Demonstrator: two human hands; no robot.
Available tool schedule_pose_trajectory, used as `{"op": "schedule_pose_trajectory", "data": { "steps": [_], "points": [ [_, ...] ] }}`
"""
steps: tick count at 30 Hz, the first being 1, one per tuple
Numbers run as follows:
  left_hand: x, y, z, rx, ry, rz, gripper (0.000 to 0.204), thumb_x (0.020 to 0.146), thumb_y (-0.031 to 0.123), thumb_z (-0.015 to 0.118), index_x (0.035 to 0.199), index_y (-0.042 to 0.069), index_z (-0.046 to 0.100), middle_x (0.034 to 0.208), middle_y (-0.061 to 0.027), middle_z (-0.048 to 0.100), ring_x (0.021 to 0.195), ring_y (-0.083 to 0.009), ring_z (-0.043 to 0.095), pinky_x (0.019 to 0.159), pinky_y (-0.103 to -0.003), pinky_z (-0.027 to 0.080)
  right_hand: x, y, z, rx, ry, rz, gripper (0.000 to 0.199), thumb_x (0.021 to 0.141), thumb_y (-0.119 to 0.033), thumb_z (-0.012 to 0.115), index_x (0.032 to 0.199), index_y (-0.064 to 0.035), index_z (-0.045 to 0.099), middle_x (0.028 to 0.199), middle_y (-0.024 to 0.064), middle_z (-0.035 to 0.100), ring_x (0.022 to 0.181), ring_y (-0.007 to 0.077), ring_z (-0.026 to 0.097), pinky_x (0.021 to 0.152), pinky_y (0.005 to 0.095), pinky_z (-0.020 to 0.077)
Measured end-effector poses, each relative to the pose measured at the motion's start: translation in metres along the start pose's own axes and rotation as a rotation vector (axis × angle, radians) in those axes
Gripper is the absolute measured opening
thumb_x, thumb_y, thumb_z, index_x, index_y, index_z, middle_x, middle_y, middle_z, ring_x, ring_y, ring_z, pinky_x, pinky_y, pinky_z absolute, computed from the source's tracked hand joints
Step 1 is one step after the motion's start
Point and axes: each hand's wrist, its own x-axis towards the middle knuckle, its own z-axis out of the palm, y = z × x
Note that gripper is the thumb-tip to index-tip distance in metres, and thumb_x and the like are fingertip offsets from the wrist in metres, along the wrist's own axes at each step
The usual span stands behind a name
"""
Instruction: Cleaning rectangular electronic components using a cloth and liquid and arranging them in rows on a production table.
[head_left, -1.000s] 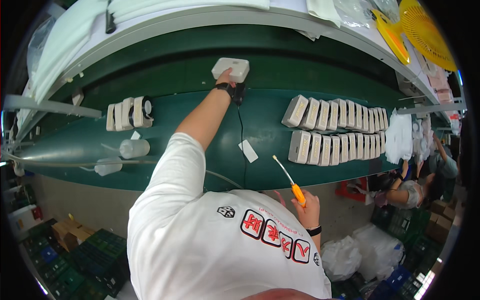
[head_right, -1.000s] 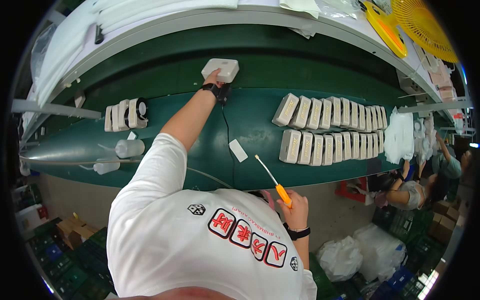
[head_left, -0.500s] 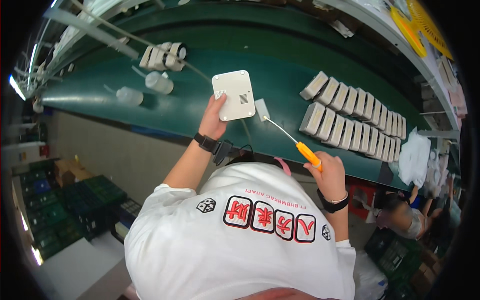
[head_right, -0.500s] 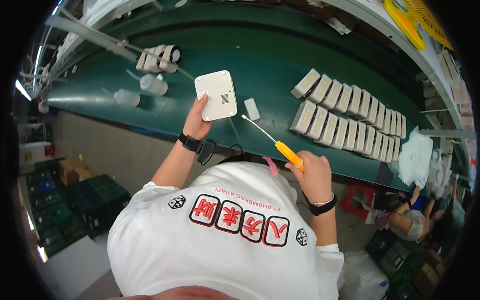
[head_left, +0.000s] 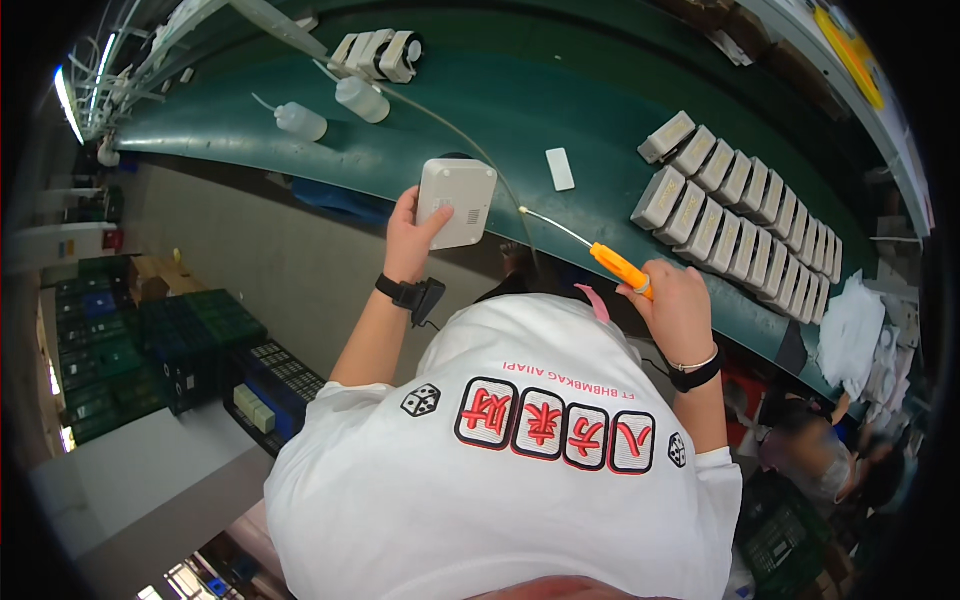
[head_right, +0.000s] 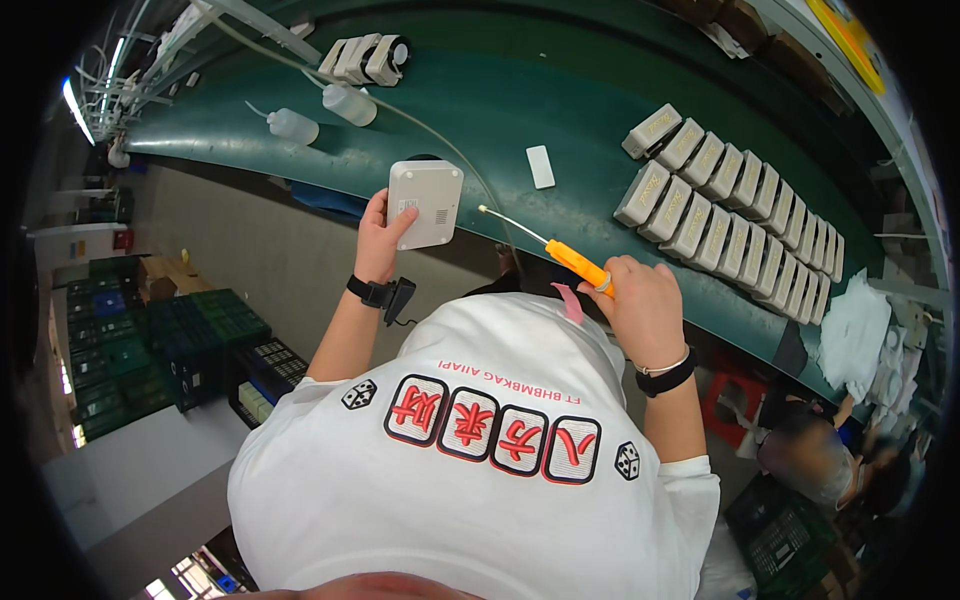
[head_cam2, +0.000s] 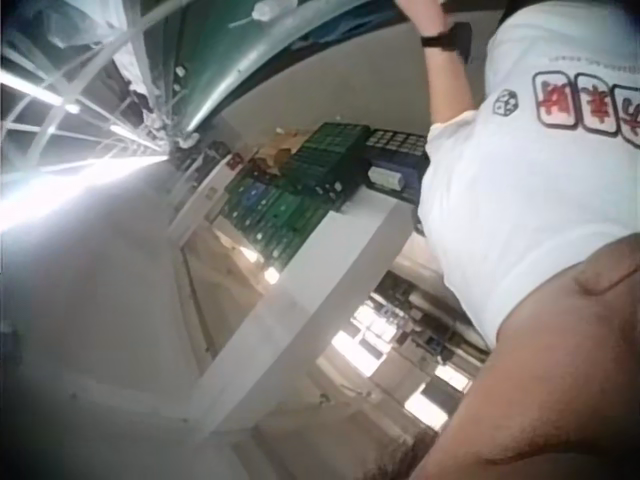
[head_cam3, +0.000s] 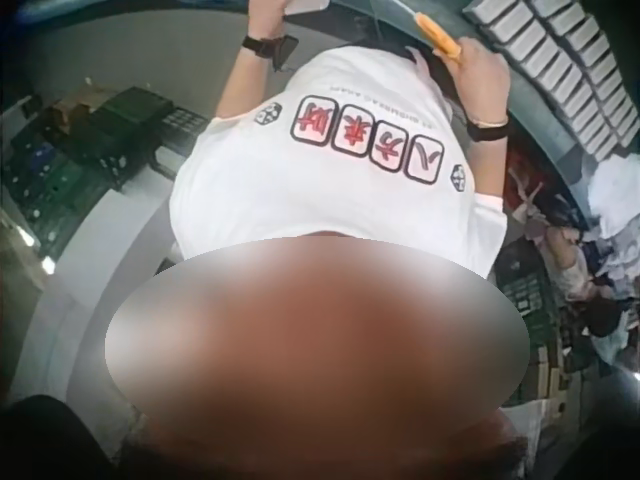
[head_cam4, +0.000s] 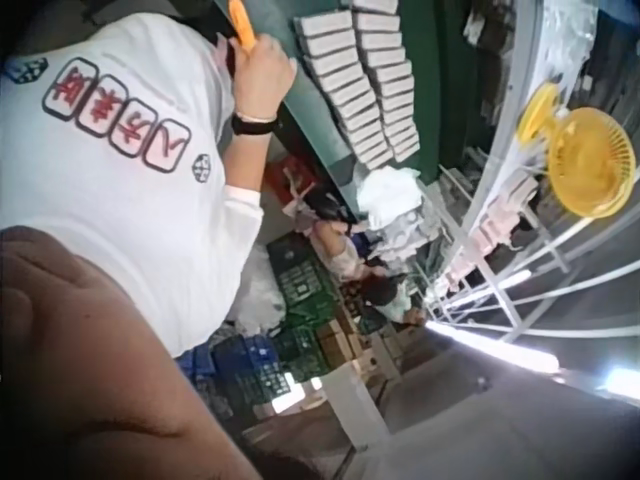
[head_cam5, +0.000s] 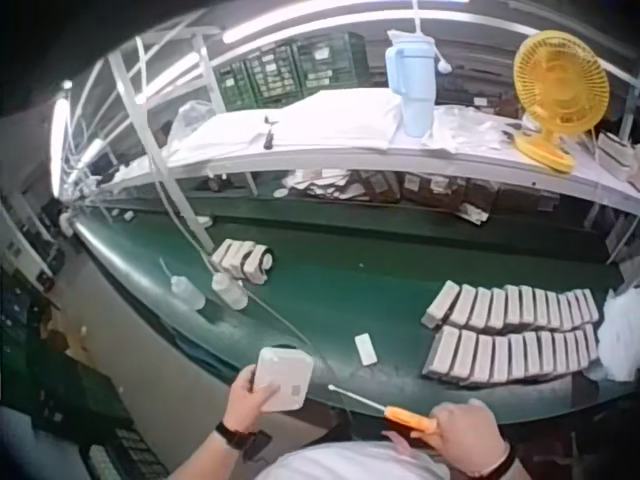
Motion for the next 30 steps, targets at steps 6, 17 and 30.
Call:
{"op": "schedule_pose_trajectory", "data": {
  "steps": [6, 17, 30],
  "points": [
    [-0.001, 0.037, -0.024, 0.922, -0.025, 0.539, 0.048, 0.074, 0.015, 0.078, 0.116, 0.004, 0.059, 0.11, -0.0114, 0.064, 0.101, -0.0276, 0.059, 0.089, -0.035, 0.048, -0.003, -0.011, -0.008, 0.129, -0.027, -0.072, 0.035, 0.079, -0.033, 0.074, 0.086, -0.0033, 0.057, 0.077, 0.0117, 0.059, 0.07, 0.0343, 0.055, 0.067, 0.0407, 0.0394],
    [0.017, 0.058, -0.067, 0.867, -0.478, 0.559, 0.055, 0.067, 0.009, 0.077, 0.119, 0.006, 0.06, 0.11, -0.011, 0.062, 0.105, -0.0282, 0.058, 0.092, -0.036, 0.046, 0.019, 0.007, 0.003, 0.089, -0.11, -0.051, 0.04, 0.079, -0.036, 0.074, 0.097, -0.0025, 0.063, 0.086, 0.0125, 0.064, 0.074, 0.0335, 0.057, 0.07, 0.0391, 0.0425],
    [-0.021, -0.019, -0.07, -0.883, -0.226, -0.695, 0.058, 0.084, 0.034, 0.064, 0.136, 0.01, 0.05, 0.117, -0.0078, 0.058, 0.107, -0.0246, 0.058, 0.09, -0.037, 0.05, 0.036, -0.004, 0.01, 0.207, -0.094, -0.072, 0.042, 0.078, -0.038, 0.074, 0.097, -0.0018, 0.064, 0.087, 0.0126, 0.065, 0.072, 0.0331, 0.055, 0.071, 0.0377, 0.0427]
  ]
}}
